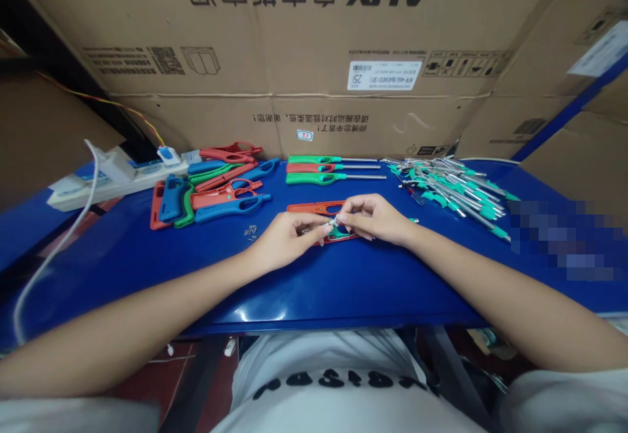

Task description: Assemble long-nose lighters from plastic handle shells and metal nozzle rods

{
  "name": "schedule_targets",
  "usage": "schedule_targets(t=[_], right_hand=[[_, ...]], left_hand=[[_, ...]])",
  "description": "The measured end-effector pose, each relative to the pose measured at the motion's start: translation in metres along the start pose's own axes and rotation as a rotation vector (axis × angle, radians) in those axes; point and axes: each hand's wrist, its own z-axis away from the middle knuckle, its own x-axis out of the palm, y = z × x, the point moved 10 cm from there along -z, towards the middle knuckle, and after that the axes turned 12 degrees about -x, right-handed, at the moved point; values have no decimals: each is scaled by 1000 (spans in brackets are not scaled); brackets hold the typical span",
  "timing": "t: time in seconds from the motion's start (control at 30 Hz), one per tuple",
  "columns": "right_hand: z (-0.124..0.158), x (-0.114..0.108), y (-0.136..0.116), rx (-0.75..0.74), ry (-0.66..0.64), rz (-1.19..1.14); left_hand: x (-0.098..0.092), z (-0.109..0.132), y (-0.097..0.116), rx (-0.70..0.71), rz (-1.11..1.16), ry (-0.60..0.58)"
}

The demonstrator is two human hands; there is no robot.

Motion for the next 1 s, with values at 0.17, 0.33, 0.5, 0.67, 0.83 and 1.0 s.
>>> schedule_targets(t=[0.17,0.33,0.5,0.67,0.83,1.0], right_hand=[[-3,-16,-2,-38,67,10],[-4,-26,1,-62,106,-3],[-4,-29,3,-52,97,8],[-4,-30,-1,-65,107,53],[-5,-36,-1,-73,148,124],[-7,-34,-1,-86,135,154]], left_hand=[[-15,7,9,71,-122,124],[-19,14,30,229,-395,203],[-15,11,31,294,-561,182],[-14,5,17,187,-498,110],[-17,6,20,165,-524,127],[-15,6,20,191,-535,106]])
